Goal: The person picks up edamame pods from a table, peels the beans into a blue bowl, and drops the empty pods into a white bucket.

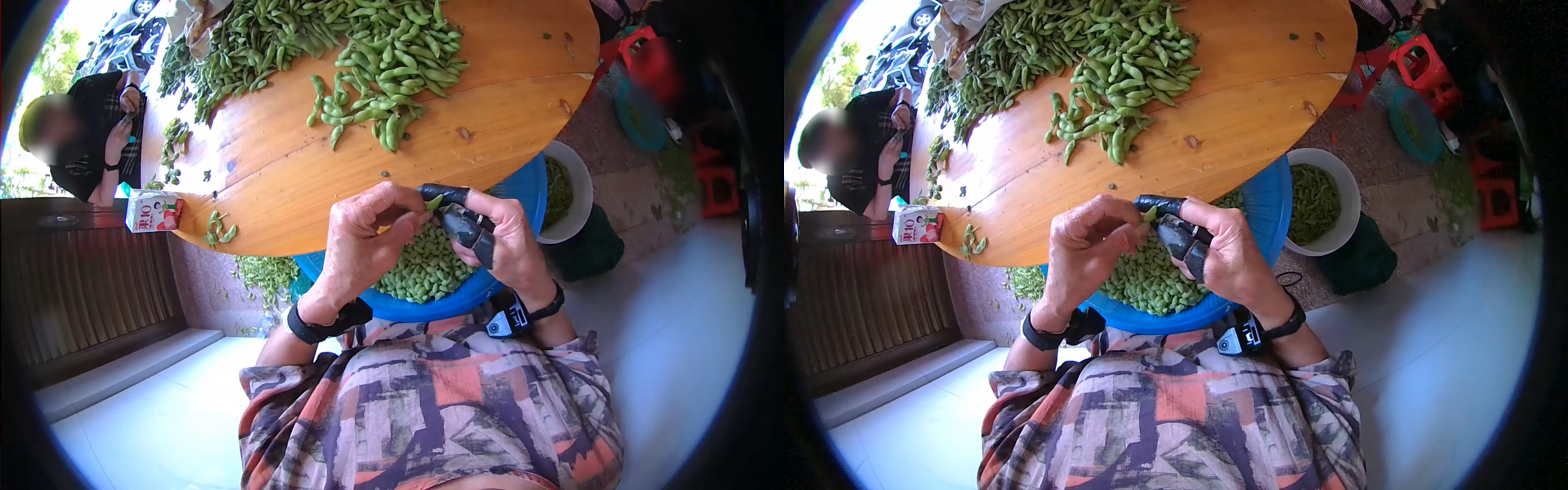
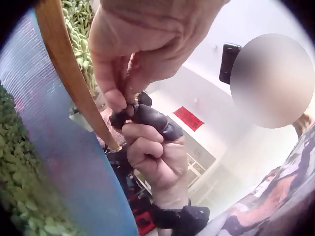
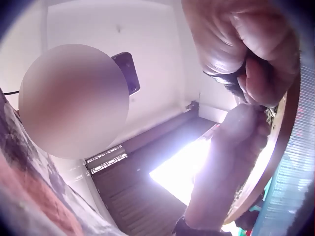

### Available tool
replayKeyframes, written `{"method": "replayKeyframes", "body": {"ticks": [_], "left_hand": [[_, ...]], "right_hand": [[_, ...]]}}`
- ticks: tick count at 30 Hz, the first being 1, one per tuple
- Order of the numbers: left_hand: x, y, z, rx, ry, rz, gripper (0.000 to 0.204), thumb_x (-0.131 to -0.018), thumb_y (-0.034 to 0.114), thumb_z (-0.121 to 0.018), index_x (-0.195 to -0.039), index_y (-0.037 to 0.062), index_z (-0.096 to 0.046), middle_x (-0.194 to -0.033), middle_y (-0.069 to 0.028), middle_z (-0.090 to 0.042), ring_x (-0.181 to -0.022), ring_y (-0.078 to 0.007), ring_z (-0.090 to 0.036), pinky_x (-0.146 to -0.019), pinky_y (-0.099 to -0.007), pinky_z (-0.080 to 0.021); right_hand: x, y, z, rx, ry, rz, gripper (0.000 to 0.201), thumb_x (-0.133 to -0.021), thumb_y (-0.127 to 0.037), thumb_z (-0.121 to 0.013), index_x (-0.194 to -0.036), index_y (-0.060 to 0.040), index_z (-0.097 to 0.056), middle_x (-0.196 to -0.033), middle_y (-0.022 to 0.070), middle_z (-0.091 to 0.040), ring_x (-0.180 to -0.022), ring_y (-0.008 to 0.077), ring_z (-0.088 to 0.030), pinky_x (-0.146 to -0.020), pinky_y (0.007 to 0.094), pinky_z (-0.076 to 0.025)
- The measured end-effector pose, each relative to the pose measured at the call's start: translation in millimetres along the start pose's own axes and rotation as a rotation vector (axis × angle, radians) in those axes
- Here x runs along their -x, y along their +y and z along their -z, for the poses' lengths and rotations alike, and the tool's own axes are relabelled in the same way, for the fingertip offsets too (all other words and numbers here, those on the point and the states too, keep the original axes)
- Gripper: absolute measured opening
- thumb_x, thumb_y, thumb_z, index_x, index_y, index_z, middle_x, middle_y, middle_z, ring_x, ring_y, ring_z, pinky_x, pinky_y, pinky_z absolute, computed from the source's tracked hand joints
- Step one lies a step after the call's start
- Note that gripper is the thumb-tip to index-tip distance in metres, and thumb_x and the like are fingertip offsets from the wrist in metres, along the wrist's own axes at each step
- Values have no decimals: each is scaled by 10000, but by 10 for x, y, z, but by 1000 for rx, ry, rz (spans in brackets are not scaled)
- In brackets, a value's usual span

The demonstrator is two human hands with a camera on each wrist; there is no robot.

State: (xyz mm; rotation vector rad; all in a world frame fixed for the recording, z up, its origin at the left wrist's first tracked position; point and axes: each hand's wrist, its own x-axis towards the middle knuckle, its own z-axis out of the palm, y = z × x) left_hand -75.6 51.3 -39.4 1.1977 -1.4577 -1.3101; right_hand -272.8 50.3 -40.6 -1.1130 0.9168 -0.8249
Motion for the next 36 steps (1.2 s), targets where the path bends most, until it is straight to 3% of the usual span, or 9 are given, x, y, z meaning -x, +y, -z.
{"method": "replayKeyframes", "body": {"ticks": [12, 15, 17, 20, 24, 30, 32, 35, 36], "left_hand": [[24, -27, -12, 882, -202, 319, 242, -856, 9, -693, -1005, 39, -504, -778, -68, -620, -633, -167, -633, -507, -242, -463], [32, 19, -24, 1004, -181, 377, 327, -858, 22, -694, -1121, 19, -500, -789, -70, -614, -634, -177, -637, -499, -246, -458], [47, 56, -3, 761, -117, 299, 282, -878, -12, -649, -1142, -3, -549, -784, -51, -618, -628, -169, -631, -513, -260, -471], [184, 5, 15, 104, -144, 158, 254, -861, -74, -610, -1109, -18, -611, -783, -49, -602, -632, -155, -628, -532, -243, -484], [271, 66, -9, -440, -133, -116, 159, -840, -129, -551, -905, -32, -658, -740, -25, -586, -651, -119, -625, -564, -247, -501], [198, 63, -187, -59, -99, 80, 232, -837, -77, -623, -1062, -29, -594, -866, -77, -668, -718, -132, -669, -616, -267, -535], [111, 183, -216, 27, -111, 36, 288, -836, -66, -636, -1113, -25, -569, -886, -85, -676, -741, -136, -680, -627, -273, -541], [-129, 303, -81, -352, -15, -119, 341, -823, -43, -661, -1146, -6, -560, -909, -76, -676, -737, -127, -686, -630, -277, -545], [-248, 251, 25, -525, 58, -135, 290, -822, 11, -695, -1093, -3, -592, -899, -97, -661, -699, -142, -680, -608, -273, -532]], "right_hand": [[1, 58, 73, -403, -161, -89, 220, -902, -84, -483, -1015, -19, -661, -664, -30, -554, -559, 16, -479, -501, 190, -370], [10, -4, 66, -4, -88, 50, 223, -864, -24, -530, -1046, -7, -658, -692, 32, -579, -568, 91, -525, -518, 245, -405], [-8, 40, 71, 619, 9, 622, 282, -814, 24, -576, -1085, 11, -650, -758, 116, -595, -637, 199, -580, -589, 312, -458], [70, -8, 138, 609, 106, 559, 359, -775, 40, -598, -1130, 19, -641, -824, 172, -589, -712, 277, -596, -665, 343, -478], [205, -93, 266, 506, 239, 323, 424, -807, 17, -602, -1228, -21, -631, -821, 78, -617, -702, 146, -584, -666, 262, -474], [110, 76, 88, 420, 132, 415, 425, -827, -57, -675, -1243, -5, -605, -967, 113, -631, -892, 161, -615, -818, 267, -482], [94, 19, 58, 364, 181, 275, 498, -886, -319, -672, -1257, 4, -590, -921, 79, -629, -792, 123, -613, -722, 250, -496], [187, 109, 350, 210, 281, 348, 937, -812, -807, -378, -1205, 13, -600, -814, -13, -584, -578, 30, -520, -513, 183, -415], [218, 161, 469, 156, 400, 391, 801, -864, -728, -443, -1095, 19, -620, -794, -20, -575, -594, 37, -525, -520, 182, -416]]}}
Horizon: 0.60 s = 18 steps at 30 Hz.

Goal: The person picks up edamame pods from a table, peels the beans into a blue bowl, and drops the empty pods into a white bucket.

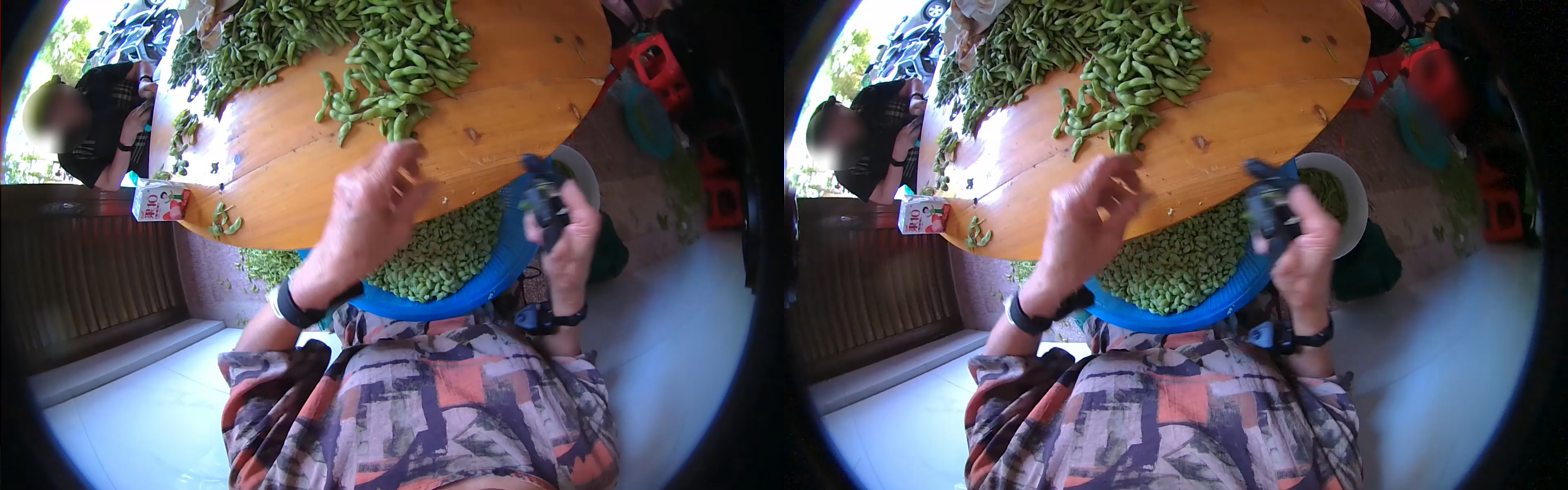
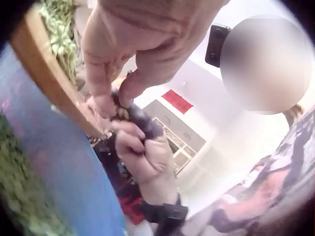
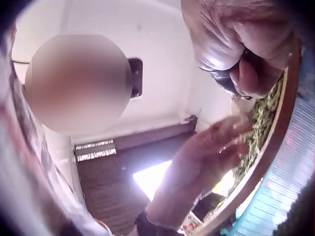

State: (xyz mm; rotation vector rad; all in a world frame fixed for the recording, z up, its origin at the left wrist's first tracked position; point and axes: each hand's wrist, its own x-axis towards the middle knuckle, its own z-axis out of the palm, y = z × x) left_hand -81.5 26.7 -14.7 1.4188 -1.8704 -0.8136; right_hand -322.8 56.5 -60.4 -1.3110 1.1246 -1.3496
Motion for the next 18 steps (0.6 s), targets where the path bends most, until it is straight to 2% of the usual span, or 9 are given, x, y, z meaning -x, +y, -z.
{"method": "replayKeyframes", "body": {"ticks": [1, 3, 6, 8, 10, 14, 15, 16, 18], "left_hand": [[-117, -152, 58, -140, 46, -85, 265, -819, 47, -713, -1056, -4, -606, -877, -110, -652, -670, -162, -670, -592, -284, -524], [-298, -312, 95, -281, 94, -170, 248, -815, 82, -730, -1019, -6, -620, -856, -123, -642, -641, -183, -660, -576, -294, -516], [-394, -359, 102, -402, 85, -165, 241, -807, 113, -742, -974, -18, -628, -839, -135, -628, -598, -218, -634, -569, -329, -509], [-415, -368, 103, -376, 68, -111, 224, -791, 114, -714, -963, 10, -616, -860, -180, -604, -834, -386, -602, -709, -461, -492], [-426, -438, 167, -382, 81, -109, 206, -798, 100, -702, -967, 6, -630, -860, -176, -610, -816, -368, -610, -703, -448, -495], [-366, -464, 301, -203, 89, -27, 203, -819, 65, -666, -1010, -2, -658, -868, -164, -626, -740, -289, -624, -655, -384, -504], [-315, -405, 309, -168, 87, 25, 221, -837, 37, -648, -1055, 5, -654, -808, -98, -635, -653, -176, -601, -588, -307, -490], [-249, -350, 306, -167, 83, 20, 221, -837, 37, -648, -1055, 5, -654, -808, -98, -635, -653, -176, -601, -588, -307, -490], [-84, -255, 265, 438, -104, 286, 166, -895, 51, -636, -1054, 7, -649, -745, -24, -616, -610, -91, -564, -538, -241, -459]], "right_hand": [[-28, -20, 132, 32, 127, -13, 552, -917, -542, -569, -991, 0, -636, -767, -21, -580, -603, 26, -514, -518, 180, -398], [-44, 88, 549, 546, 397, -121, 173, -900, -151, -658, -1005, -13, -673, -789, 2, -653, -668, 49, -553, -566, 235, -436], [-51, 54, 807, 940, 517, -43, 272, -927, -110, -616, -1184, -28, -646, -898, 119, -696, -835, 170, -640, -778, 297, -490], [-15, 129, 958, 1008, 511, -29, 279, -917, -67, -588, -1188, -26, -642, -897, 140, -691, -837, 183, -647, -783, 301, -492], [5, 135, 980, 1077, 506, -15, 295, -907, -24, -559, -1191, -24, -638, -895, 161, -685, -839, 196, -653, -787, 305, -493], [9, 83, 664, 671, 350, -86, 359, -769, 107, -475, -1078, 27, -640, -859, 81, -693, -779, 156, -627, -721, 283, -490], [2, 70, 550, 634, 239, -121, 282, -831, 78, -469, -1051, 35, -641, -804, 62, -667, -746, 134, -622, -668, 284, -491], [-48, -98, 240, 249, 214, -201, 250, -949, -166, -510, -1046, 21, -645, -761, 35, -633, -711, 109, -608, -621, 263, -487], [-63, -76, 20, 115, -127, -124, 822, -862, -745, -388, -1087, 3, -645, -778, 16, -629, -653, 77, -584, -570, 224, -471]]}}
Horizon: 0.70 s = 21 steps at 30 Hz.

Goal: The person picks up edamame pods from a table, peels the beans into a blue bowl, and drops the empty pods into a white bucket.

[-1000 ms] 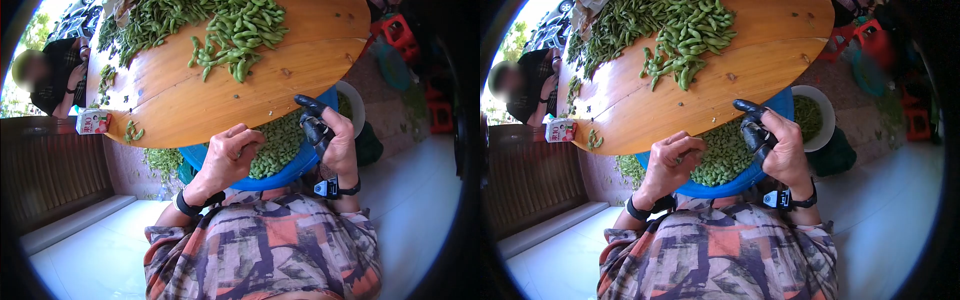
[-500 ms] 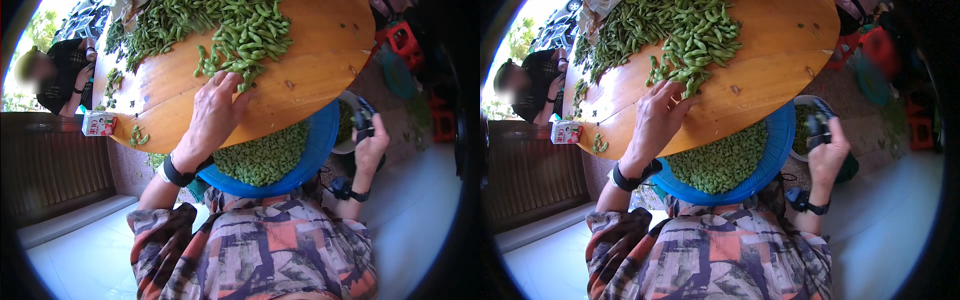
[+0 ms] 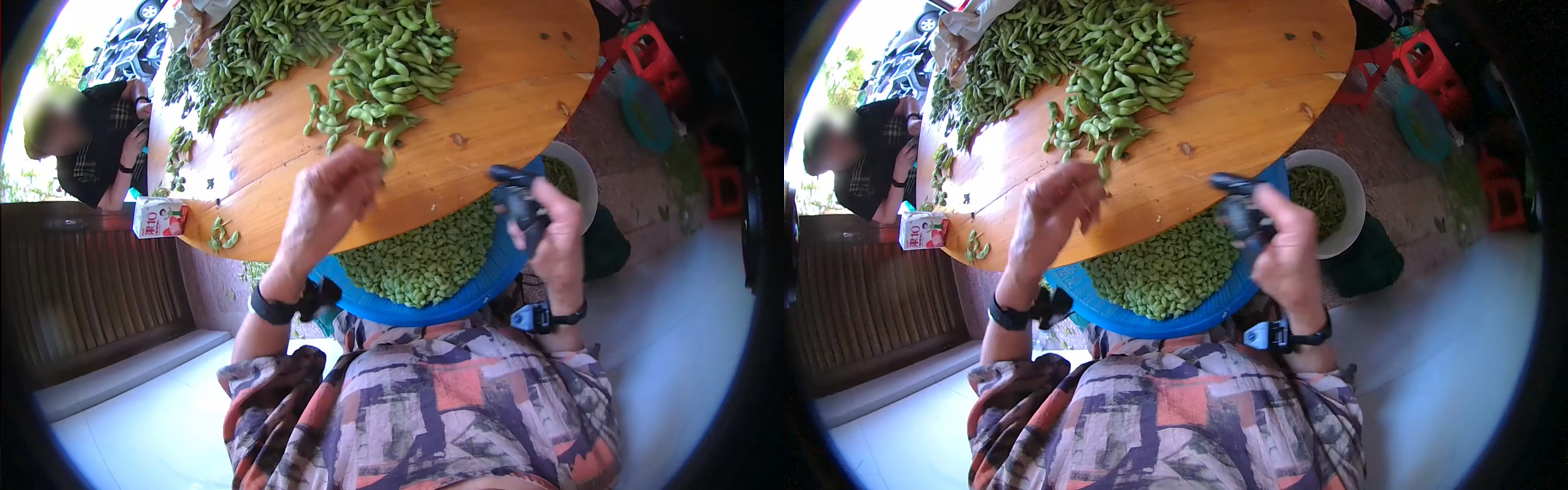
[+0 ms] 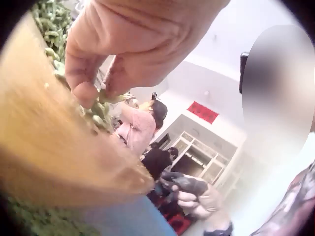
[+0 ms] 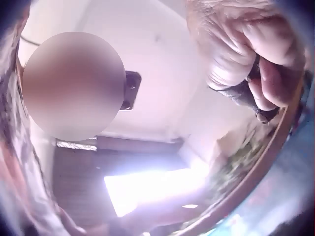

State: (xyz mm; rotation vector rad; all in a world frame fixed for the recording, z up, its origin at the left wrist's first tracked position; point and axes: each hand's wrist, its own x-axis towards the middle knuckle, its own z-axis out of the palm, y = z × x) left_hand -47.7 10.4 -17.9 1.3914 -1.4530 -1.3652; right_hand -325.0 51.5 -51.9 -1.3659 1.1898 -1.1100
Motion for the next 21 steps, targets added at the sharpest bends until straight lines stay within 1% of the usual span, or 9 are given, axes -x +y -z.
{"method": "replayKeyframes", "body": {"ticks": [1, 4, 5, 7, 10, 12, 16, 19, 21], "left_hand": [[98, -15, -79, 112, -53, 43, 147, -922, 74, -626, -1054, 11, -648, -724, 2, -600, -600, -64, -549, -528, -217, -444], [290, -81, -263, 359, -150, 122, 147, -948, 106, -623, -1029, -15, -639, -734, -25, -609, -555, -73, -530, -465, -204, -386], [327, -70, -296, 401, -148, 146, 127, -942, 88, -628, -1007, -20, -643, -712, -20, -598, -538, -66, -507, -459, -204, -374], [367, -109, -310, 410, -141, 145, 129, -947, 104, -628, -1010, -7, -649, -710, 6, -595, -559, -49, -510, -482, -193, -388], [403, -105, -371, 357, -86, 124, 122, -944, 107, -637, -998, -1, -655, -696, 24, -591, -576, -35, -506, -510, -184, -399], [410, -133, -395, 82, -7, -32, 113, -931, 90, -650, -996, -3, -655, -682, 8, -595, -566, -40, -502, -505, -193, -400], [413, -182, -388, 156, -31, -59, 123, -931, 116, -655, -973, 1, -652, -652, -6, -584, -532, -49, -484, -474, -202, -371], [426, -207, -348, 796, -255, 228, 130, -939, 133, -631, -941, 3, -636, -669, -31, -575, -498, -79, -470, -432, -219, -327], [453, -213, -407, 977, -354, 275, 129, -940, 124, -612, -941, -4, -627, -717, -62, -595, -475, -99, -473, -417, -222, -318]], "right_hand": [[-47, -61, -166, -49, -81, 30, 889, -835, -782, -369, -1112, 20, -635, -754, 2, -608, -638, 59, -569, -558, 218, -454], [-100, -193, -388, -286, -324, -118, 423, -940, -368, -564, -1134, 0, -644, -736, -15, -561, -611, 31, -504, -545, 206, -412], [-106, -191, -407, -283, -329, -125, 423, -940, -368, -564, -1134, 0, -644, -736, -15, -561, -611, 31, -504, -545, 206, -412], [-124, -192, -427, -284, -383, -241, 279, -894, -106, -545, -1133, -10, -653, -752, -21, -554, -628, 27, -486, -557, 204, -400], [-102, -199, -443, -250, -362, -184, 281, -873, -75, -514, -1104, -1, -657, -761, -28, -549, -664, 27, -497, -579, 200, -404], [-100, -218, -440, -238, -357, -184, 271, -874, -73, -512, -1091, 2, -655, -771, -30, -551, -680, 28, -499, -587, 199, -405], [-106, -210, -433, -159, -339, -148, 261, -878, -85, -512, -1074, 3, -660, -741, -35, -550, -640, 29, -489, -556, 194, -387], [-101, -133, -381, -582, -443, -336, 246, -876, -92, -524, -1056, -8, -668, -683, -42, -540, -588, 15, -471, -513, 184, -357], [-96, -72, -433, -486, -408, -274, 242, -883, -103, -528, -1058, -11, -667, -664, -49, -536, -570, 8, -462, -499, 178, -345]]}}
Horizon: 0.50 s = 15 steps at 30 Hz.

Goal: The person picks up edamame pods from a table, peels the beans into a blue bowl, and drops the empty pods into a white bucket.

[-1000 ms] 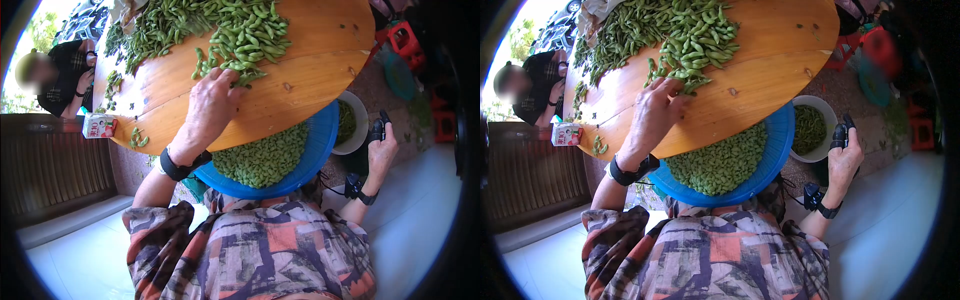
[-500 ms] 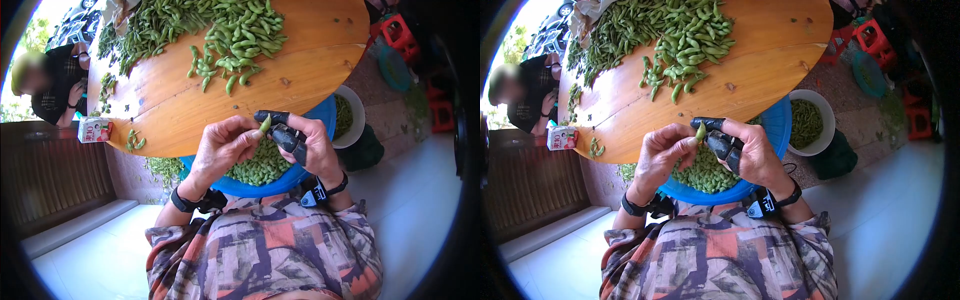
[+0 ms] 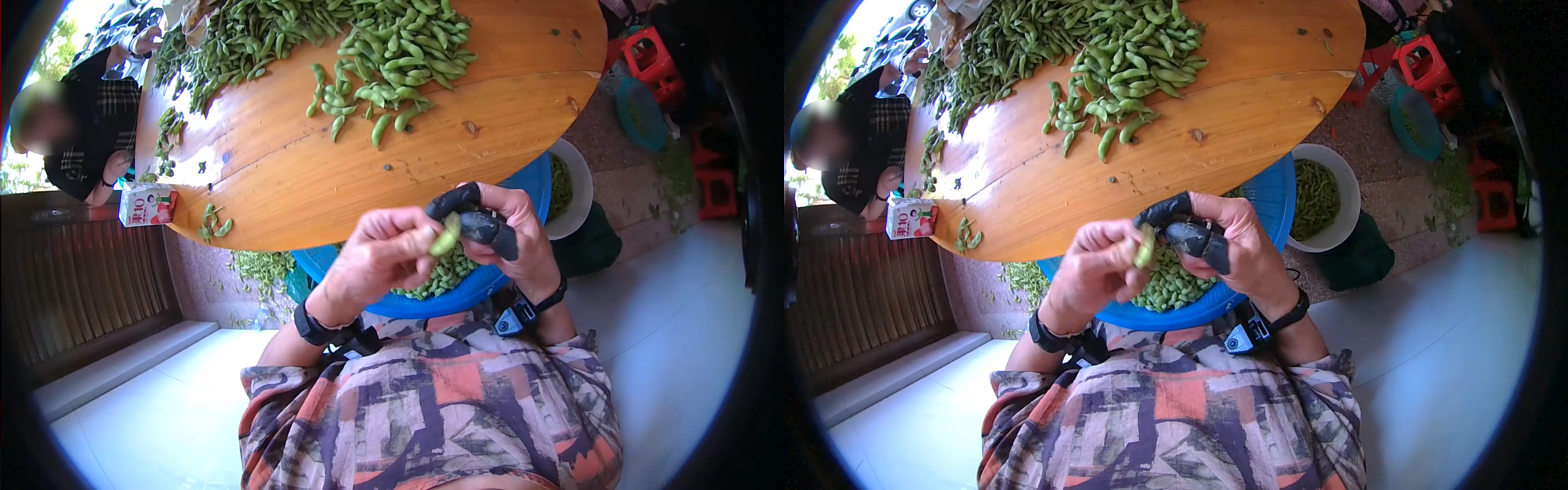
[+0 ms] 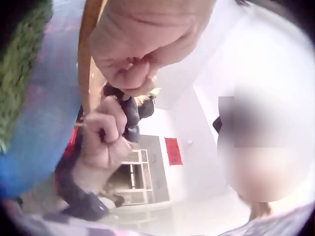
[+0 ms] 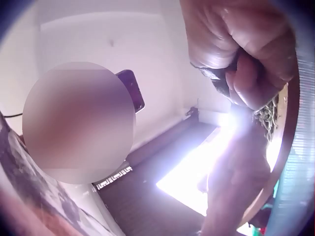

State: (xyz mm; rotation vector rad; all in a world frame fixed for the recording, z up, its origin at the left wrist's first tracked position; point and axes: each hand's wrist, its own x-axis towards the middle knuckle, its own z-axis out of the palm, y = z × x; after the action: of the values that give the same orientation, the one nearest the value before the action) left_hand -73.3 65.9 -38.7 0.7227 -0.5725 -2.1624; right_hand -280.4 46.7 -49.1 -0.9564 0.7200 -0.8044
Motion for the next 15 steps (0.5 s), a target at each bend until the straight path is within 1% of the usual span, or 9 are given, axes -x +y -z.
{"method": "replayKeyframes", "body": {"ticks": [1, 2, 3, 6, 7, 9, 11, 13, 15], "left_hand": [[33, 6, -83, -162, 64, 123, 147, -971, 152, -591, -927, 27, -655, -608, 1, -548, -475, -57, -436, -422, -214, -287], [29, 20, -171, -272, 57, 64, 152, -973, 158, -591, -926, 29, -656, -606, 2, -547, -473, -56, -436, -421, -212, -288], [30, 16, -219, -380, 52, 6, 157, -974, 164, -592, -925, 31, -658, -605, 3, -546, -470, -56, -436, -421, -210, -288], [-21, 94, -159, -305, 204, -212, 173, -983, 158, -578, -909, 15, -644, -613, 5, -550, -464, -59, -441, -418, -212, -311], [-38, 85, -124, -317, 226, -234, 159, -972, 145, -596, -904, 9, -642, -621, 1, -558, -472, -64, -460, -421, -213, -327], [-50, 22, -154, -447, 259, -227, 136, -954, 132, -624, -896, 9, -639, -630, 0, -564, -499, -60, -479, -438, -204, -335], [-72, -56, -162, -473, 237, -225, 117, -957, 97, -608, -918, -13, -618, -650, -27, -585, -502, -76, -485, -442, -202, -347], [-92, -124, -142, -677, 295, -353, 105, -950, 89, -620, -924, -13, -620, -655, -18, -587, -531, -65, -503, -459, -196, -358], [-83, -124, -170, -694, 316, -340, 91, -947, 81, -623, -925, -7, -622, -657, -13, -587, -548, -60, -515, -474, -193, -373]], "right_hand": [[-14, 24, -7, 102, 36, 51, 238, -890, -114, -531, -1060, -15, -666, -646, -56, -533, -553, 1, -454, -485, 172, -334], [-26, 30, -5, 244, 37, 136, 252, -909, -155, -539, -1081, -12, -656, -667, -62, -547, -558, 2, -460, -489, 172, -340], [-6, 13, -2, 243, 35, 134, 252, -909, -155, -539, -1081, -12, -656, -667, -62, -547, -558, 2, -460, -489, 172, -340], [74, -150, -68, 114, 198, 18, 329, -923, -226, -557, -1151, -3, -638, -659, -60, -528, -551, 6, -452, -494, 177, -350], [95, -153, -38, 115, 198, 21, 329, -923, -226, -557, -1151, -3, -638, -659, -60, -528, -551, 6, -452, -494, 177, -350], [158, -135, 46, 65, 27, 32, 401, -923, -296, -561, -1182, 5, -624, -652, -58, -520, -553, 8, -450, -498, 178, -354], [161, -110, 49, 113, 45, 38, 449, -919, -342, -556, -1189, 12, -618, -652, -54, -521, -555, 12, -455, -501, 181, -359], [152, -77, 45, 212, 72, 51, 548, -911, -433, -546, -1205, 26, -608, -652, -46, -525, -558, 19, -465, -506, 188, -368], [140, -57, 35, 244, 66, 94, 543, -924, -437, -501, -1187, 24, -613, -654, -36, -530, -557, 27, -473, -509, 193, -377]]}}
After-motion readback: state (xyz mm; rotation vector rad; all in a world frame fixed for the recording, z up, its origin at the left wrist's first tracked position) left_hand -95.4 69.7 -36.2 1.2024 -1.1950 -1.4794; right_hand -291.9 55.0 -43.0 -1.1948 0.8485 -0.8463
